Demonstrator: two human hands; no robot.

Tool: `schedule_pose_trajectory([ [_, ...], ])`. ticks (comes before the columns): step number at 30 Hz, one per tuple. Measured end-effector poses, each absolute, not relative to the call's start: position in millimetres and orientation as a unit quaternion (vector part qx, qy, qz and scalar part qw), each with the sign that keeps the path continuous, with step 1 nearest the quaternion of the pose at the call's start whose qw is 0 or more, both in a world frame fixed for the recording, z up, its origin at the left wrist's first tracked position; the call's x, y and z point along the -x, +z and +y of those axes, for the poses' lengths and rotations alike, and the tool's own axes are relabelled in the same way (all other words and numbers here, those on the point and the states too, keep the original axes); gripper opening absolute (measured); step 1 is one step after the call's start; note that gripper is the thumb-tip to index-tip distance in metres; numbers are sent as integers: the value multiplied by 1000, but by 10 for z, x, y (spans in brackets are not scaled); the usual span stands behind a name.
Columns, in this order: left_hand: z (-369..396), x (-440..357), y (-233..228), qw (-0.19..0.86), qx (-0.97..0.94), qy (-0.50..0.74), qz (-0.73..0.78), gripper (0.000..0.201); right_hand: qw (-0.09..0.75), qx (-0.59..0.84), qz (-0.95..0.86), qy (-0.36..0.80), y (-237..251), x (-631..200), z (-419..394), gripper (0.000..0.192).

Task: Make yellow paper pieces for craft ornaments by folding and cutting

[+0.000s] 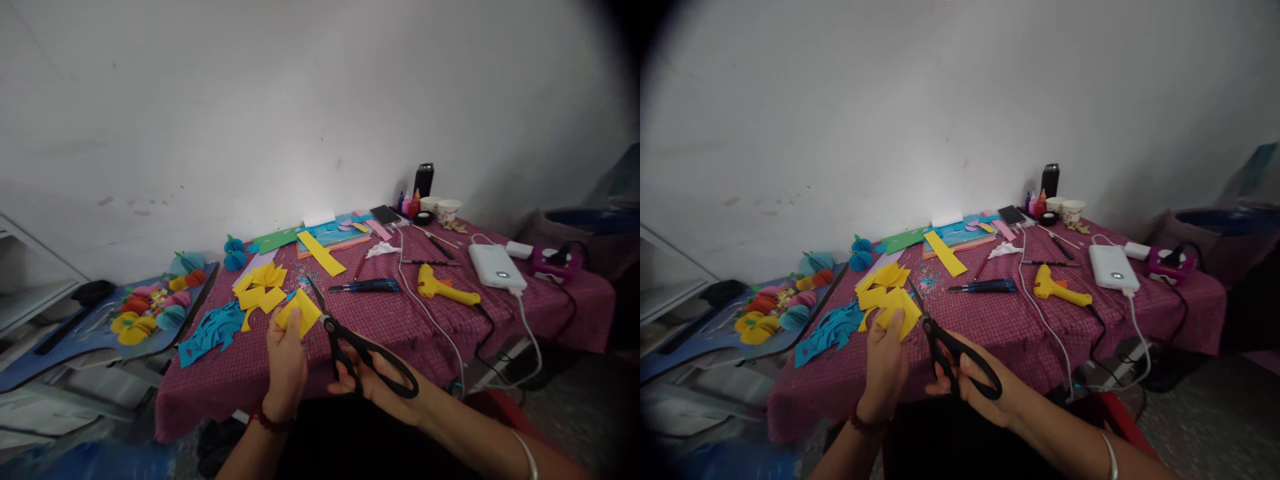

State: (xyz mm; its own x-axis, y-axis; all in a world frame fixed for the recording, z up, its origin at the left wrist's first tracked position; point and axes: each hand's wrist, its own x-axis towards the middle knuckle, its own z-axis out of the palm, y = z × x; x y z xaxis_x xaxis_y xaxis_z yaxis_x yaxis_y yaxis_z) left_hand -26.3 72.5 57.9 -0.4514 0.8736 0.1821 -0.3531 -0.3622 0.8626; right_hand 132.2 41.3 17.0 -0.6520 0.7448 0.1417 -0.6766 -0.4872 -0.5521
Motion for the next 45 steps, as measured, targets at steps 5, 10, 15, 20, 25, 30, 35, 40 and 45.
schedule_pose_trajectory([
  [5,749,282,556,423,-315,752,397,28,447,83,-323,830,172,-1336,412,43],
  [10,768,273,549,434,-311,752,385,28,437,95,-302,842,218,-1317,366,42],
  [15,776,261,574,448,-300,749,385,31,431,139,-372,810,332,-1305,339,43],
  [20,769,276,604,448,-290,754,383,30,436,170,-445,763,423,-1349,381,40],
  [25,809,311,545,472,-297,732,390,33,470,201,-507,694,493,-1497,526,44],
  [30,959,432,399,457,-332,683,464,40,428,323,-650,539,344,-1804,951,52],
  [35,1366,1041,411,383,-367,642,553,43,318,436,-804,249,64,-2115,1389,45],
  [40,1960,1816,681,225,-429,572,662,50,249,443,-851,135,-1,-2208,1569,39],
  [45,2392,1628,822,25,-625,420,658,35,299,436,-835,150,10,-2191,1578,32],
])
